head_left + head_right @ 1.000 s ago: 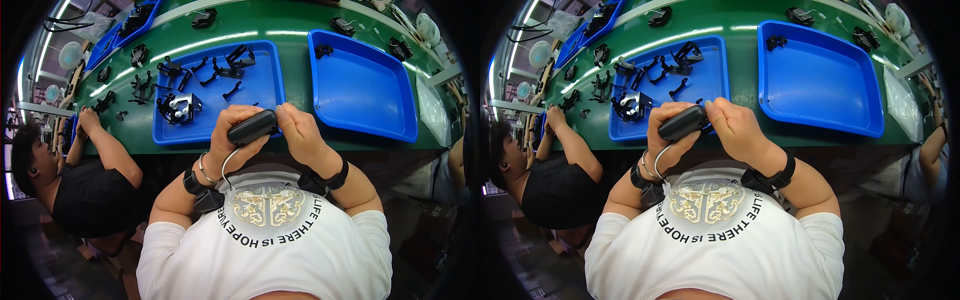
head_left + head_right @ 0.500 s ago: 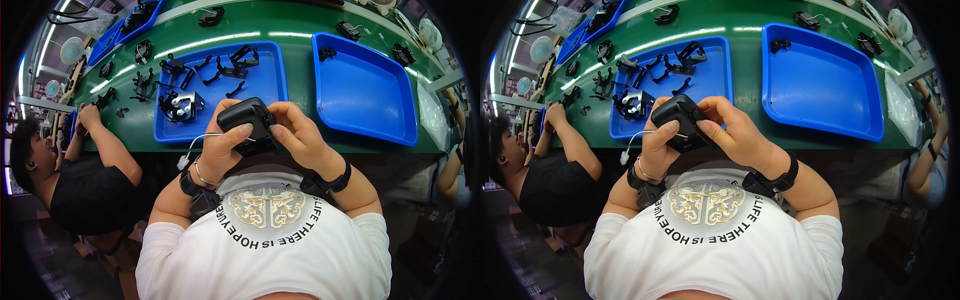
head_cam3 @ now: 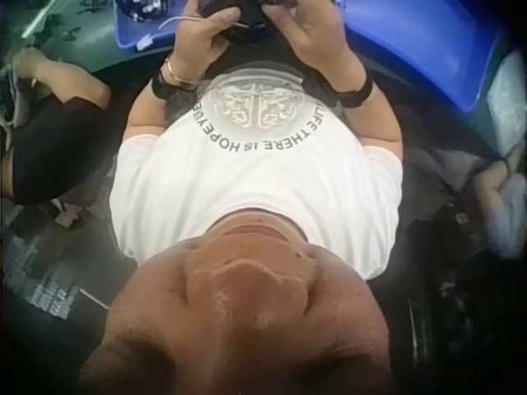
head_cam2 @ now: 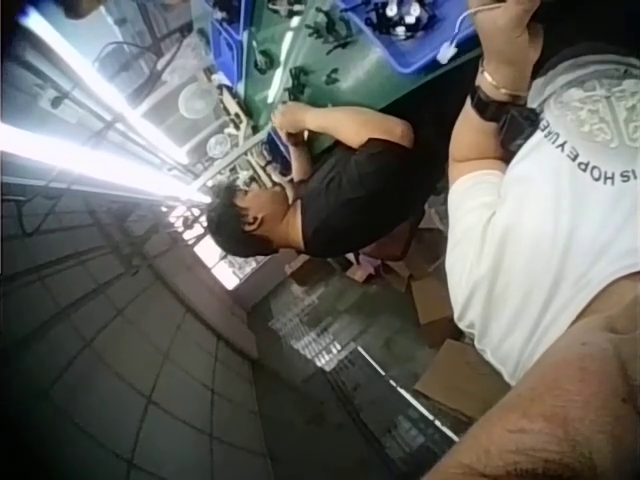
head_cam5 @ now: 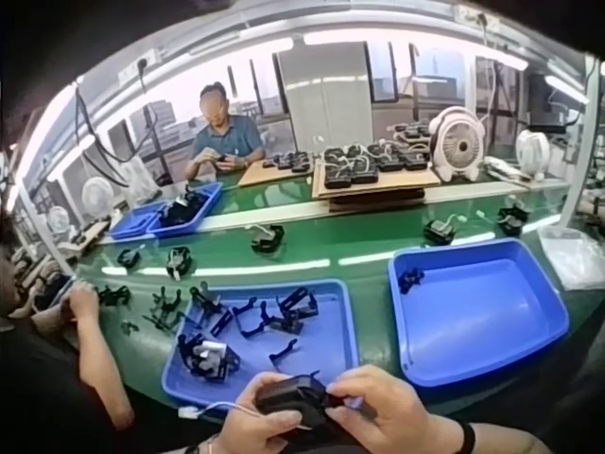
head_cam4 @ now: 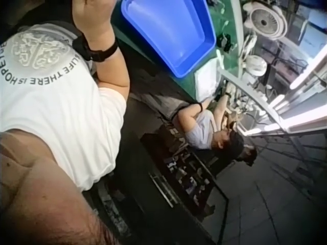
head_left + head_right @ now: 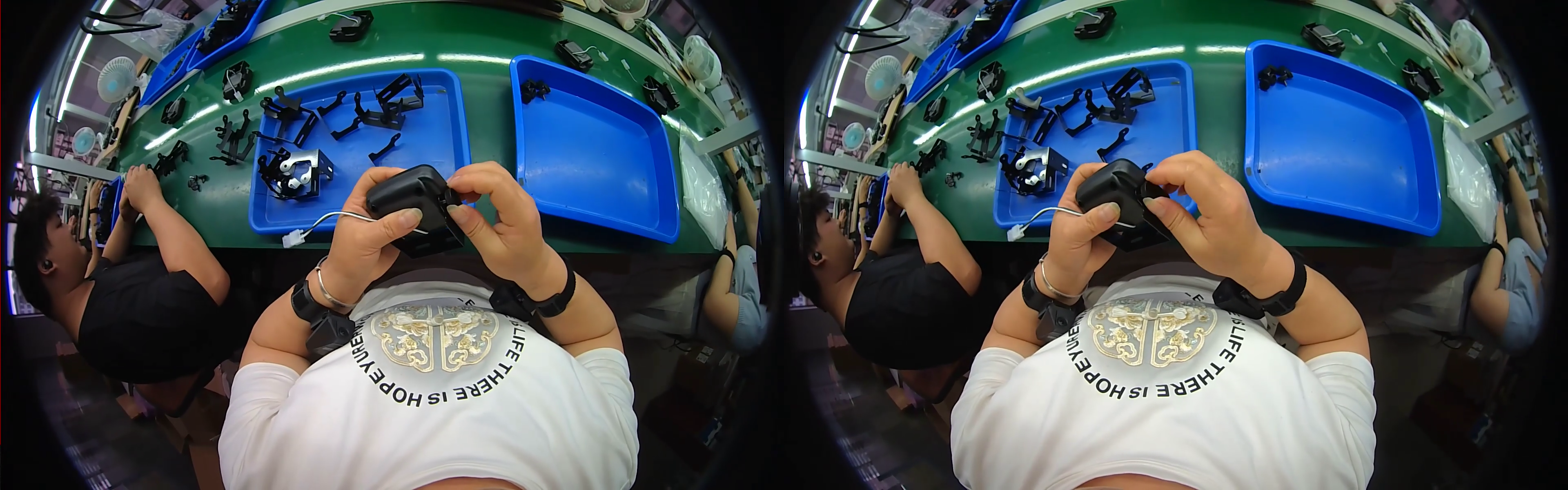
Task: Assembling small electronic parts into a plastic housing on a factory production line.
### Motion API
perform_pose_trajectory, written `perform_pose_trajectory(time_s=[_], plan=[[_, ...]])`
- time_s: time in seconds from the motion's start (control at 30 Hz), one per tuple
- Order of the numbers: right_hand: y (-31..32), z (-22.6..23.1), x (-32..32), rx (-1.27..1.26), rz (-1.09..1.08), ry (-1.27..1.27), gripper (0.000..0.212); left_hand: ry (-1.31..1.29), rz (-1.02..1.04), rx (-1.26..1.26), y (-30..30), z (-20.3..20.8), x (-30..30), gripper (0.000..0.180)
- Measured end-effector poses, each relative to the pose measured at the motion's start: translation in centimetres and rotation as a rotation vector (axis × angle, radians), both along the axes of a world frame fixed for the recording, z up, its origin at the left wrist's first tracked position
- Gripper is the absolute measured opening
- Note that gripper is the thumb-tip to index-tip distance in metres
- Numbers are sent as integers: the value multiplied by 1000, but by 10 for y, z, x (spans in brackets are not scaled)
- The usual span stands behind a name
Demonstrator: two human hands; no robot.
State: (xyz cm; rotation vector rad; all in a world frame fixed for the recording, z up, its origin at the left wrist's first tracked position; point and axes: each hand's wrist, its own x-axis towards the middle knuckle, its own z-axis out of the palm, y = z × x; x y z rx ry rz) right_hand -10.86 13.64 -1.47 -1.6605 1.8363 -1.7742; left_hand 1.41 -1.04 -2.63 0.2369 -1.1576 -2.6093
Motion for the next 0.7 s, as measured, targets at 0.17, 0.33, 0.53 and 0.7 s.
perform_pose_trajectory(time_s=[0.17,0.33,0.53,0.7], plan=[[-1,0,-1,-46,-93,274,22,47,80,-234,6,-2,2,44],[2,5,0,54,-155,453,20,31,78,-282,7,-8,5,45],[7,9,-5,136,-108,603,18,-28,-10,-210,7,-8,5,43],[8,6,-9,145,-103,600,17,-40,-33,-303,6,-4,4,43]])
